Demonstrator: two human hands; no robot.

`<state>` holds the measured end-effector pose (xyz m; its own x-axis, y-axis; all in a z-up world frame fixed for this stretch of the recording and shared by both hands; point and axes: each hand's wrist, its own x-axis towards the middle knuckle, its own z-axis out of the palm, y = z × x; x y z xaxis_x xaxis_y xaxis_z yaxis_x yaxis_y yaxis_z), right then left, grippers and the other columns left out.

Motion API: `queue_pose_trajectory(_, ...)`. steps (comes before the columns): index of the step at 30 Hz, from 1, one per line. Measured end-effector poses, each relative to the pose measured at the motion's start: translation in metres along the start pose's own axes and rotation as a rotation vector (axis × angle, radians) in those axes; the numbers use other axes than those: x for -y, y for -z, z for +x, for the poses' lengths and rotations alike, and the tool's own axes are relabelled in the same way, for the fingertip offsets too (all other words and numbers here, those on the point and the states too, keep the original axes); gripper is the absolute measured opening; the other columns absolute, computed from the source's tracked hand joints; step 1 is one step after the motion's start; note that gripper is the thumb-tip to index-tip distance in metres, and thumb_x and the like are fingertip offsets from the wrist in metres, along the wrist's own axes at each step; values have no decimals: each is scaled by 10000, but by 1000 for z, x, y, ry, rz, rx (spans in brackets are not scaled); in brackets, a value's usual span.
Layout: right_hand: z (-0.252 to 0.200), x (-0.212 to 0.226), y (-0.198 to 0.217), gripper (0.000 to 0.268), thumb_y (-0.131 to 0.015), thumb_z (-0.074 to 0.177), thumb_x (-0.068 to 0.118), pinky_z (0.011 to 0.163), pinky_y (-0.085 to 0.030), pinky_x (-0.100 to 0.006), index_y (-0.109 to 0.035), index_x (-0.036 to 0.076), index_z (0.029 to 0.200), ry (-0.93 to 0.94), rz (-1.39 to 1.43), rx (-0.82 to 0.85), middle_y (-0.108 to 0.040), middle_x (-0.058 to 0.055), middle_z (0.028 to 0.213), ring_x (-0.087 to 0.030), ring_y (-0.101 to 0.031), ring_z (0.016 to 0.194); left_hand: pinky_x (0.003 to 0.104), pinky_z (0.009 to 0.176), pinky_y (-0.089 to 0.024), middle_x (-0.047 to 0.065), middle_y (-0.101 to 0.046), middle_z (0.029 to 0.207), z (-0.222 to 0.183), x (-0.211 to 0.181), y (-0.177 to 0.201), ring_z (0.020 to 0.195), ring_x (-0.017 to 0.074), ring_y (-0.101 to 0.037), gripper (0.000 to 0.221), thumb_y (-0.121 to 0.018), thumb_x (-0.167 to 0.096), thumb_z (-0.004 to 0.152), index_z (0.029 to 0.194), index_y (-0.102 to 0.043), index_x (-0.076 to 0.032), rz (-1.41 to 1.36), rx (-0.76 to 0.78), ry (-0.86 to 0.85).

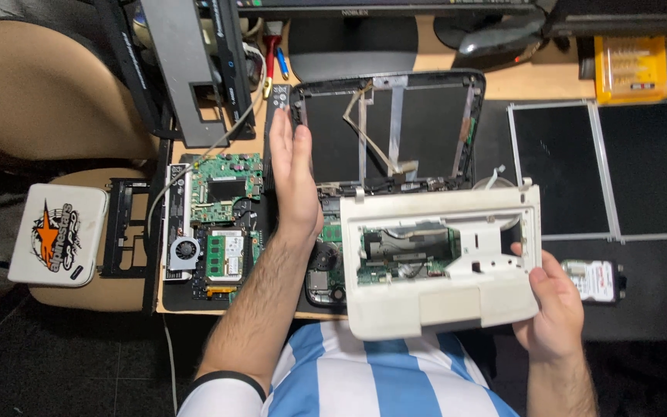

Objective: Disassembling and repairing internal components of a laptop using a screwdriver

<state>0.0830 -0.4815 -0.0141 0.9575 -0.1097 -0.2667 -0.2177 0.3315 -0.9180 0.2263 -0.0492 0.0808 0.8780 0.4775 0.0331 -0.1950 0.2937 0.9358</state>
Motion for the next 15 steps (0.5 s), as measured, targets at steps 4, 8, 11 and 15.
queue_pose_trajectory(4, 15, 3, 18, 486, -630, 1280, 249, 939, -702, -349, -699, -38, 1666, 21, 82, 26, -852, -238, 1340, -269, -852, 1095, 407, 1503, -343, 132, -532, 1924, 10, -13, -12, 1823, 253, -433, 654, -600, -348, 1229, 1810, -539, -54, 27, -166, 32)
queue_pose_trajectory(8, 28, 22, 35, 524, -715, 1227, 327, 958, -733, -393, -727, -2, 1635, 71, 100, -78, -868, -165, 1418, -258, -875, 1110, 414, 1411, -432, 185, -707, 1636, -9, -19, -12, 1613, 284, -601, 565, -493, -417, 1262, 1578, -677, 13, -156, -190, 49)
queue_pose_trajectory(11, 36, 40, 48, 557, -769, 1187, 383, 896, -746, -367, -763, 13, 1603, 130, 129, -115, -889, -156, 1330, -246, -895, 1031, 424, 1147, -558, 134, -798, 1264, -34, -20, 4, 1263, 275, -714, 514, -471, -468, 1289, 1240, -791, -68, -222, -109, 58)
queue_pose_trajectory(15, 43, 67, 65, 446, -717, 1260, 418, 547, -703, -408, -845, 136, 1581, 122, 233, -101, -888, -147, 1092, -279, -842, 716, 408, 952, -482, 55, -650, 896, -66, -37, 23, 925, 236, -608, 497, -527, -409, 1280, 879, -640, -139, -89, 105, -9)
